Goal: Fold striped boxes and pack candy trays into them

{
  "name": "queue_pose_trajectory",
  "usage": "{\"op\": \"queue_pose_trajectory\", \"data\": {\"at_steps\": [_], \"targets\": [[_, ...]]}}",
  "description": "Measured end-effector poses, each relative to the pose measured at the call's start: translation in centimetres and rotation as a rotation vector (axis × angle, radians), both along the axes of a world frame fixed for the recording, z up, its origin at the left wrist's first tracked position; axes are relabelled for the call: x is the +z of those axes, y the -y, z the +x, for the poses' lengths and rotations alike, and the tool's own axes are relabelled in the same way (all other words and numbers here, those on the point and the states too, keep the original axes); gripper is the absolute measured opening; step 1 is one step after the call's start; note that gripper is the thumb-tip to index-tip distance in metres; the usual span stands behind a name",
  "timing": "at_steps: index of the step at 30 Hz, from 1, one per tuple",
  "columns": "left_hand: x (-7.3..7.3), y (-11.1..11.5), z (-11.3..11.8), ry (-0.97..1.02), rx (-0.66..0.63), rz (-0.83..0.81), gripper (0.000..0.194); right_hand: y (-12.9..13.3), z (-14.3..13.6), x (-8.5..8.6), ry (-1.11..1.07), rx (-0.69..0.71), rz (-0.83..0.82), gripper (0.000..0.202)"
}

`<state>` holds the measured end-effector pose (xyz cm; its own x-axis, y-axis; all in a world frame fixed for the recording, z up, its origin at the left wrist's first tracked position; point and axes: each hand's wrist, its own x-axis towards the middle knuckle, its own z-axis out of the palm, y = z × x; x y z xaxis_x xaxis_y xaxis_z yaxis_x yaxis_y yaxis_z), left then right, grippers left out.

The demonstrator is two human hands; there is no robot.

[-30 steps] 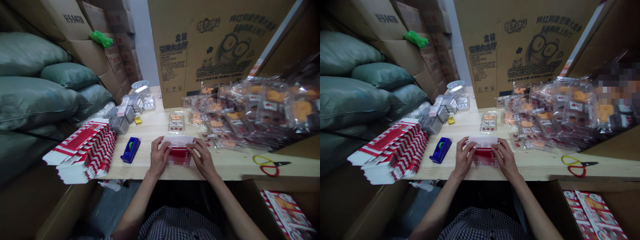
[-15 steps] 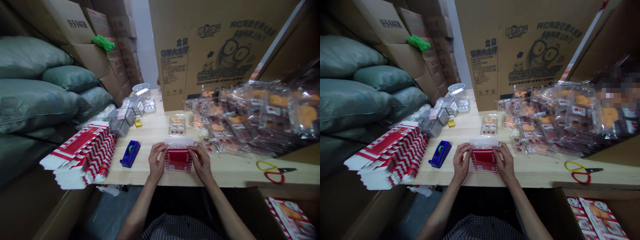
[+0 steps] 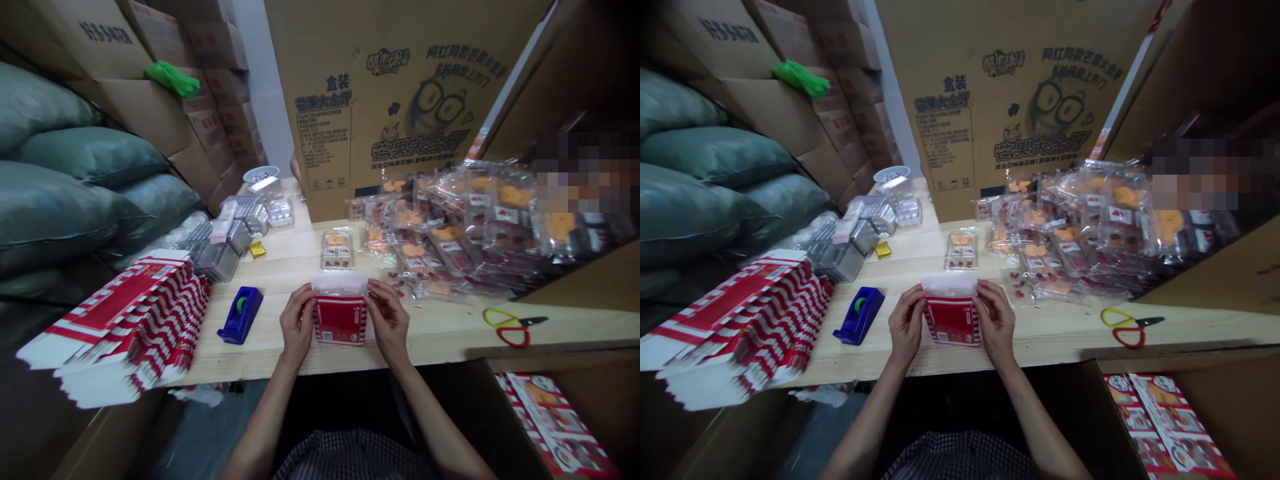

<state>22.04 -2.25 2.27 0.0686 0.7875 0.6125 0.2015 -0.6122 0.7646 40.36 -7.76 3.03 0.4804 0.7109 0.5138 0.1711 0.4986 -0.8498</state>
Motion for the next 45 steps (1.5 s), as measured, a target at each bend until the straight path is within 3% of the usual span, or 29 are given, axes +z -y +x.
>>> {"op": "queue_pose_trajectory", "data": {"at_steps": [6, 11, 15, 18, 24, 28, 31, 34, 39, 45], "targets": [[1.0, 0.2, -1.0, -0.064, -0.067, 0.031, 0.013, 0.3, 1.2, -0.1, 0.131, 0.121, -0.045, 0.010], [1.9, 0.4, -1.5, -0.141, -0.091, 0.125, 0.014, 0.9, 2.0, 0.9, 0.178, 0.242, -0.073, 0.007], [2.3, 0.6, -2.1, -0.185, -0.155, 0.123, 0.031, 0.9, 1.9, 1.5, 0.089, 0.283, -0.107, 0.011], [2.5, 0.5, -2.5, -0.198, -0.219, 0.021, 0.026, 0.6, 1.4, 1.0, -0.049, 0.274, -0.145, 0.009], [2.9, 0.8, -1.4, 0.114, -0.265, -0.300, 0.010, 0.2, -0.2, 0.8, -0.567, 0.261, -0.215, 0.020], [2.7, 1.7, 0.6, 0.455, -0.234, -0.499, 0.003, 0.2, -1.3, 1.7, -0.742, 0.250, -0.230, 0.021], [2.9, 2.0, 1.4, 0.621, -0.189, -0.560, 0.021, 0.3, -1.6, 2.1, -0.727, 0.220, -0.231, 0.032], [3.6, 1.4, 1.1, 0.532, -0.193, -0.547, 0.030, 0.2, -1.3, 2.3, -0.652, 0.258, -0.250, 0.040], [5.0, -0.5, -0.8, 0.216, -0.423, -0.455, 0.026, -0.5, 0.3, 2.6, -0.513, 0.420, -0.278, 0.020], [4.4, -1.6, -1.9, 0.117, -0.535, -0.337, 0.023, -1.5, 1.7, 2.6, -0.325, 0.530, -0.178, 0.016]]}}
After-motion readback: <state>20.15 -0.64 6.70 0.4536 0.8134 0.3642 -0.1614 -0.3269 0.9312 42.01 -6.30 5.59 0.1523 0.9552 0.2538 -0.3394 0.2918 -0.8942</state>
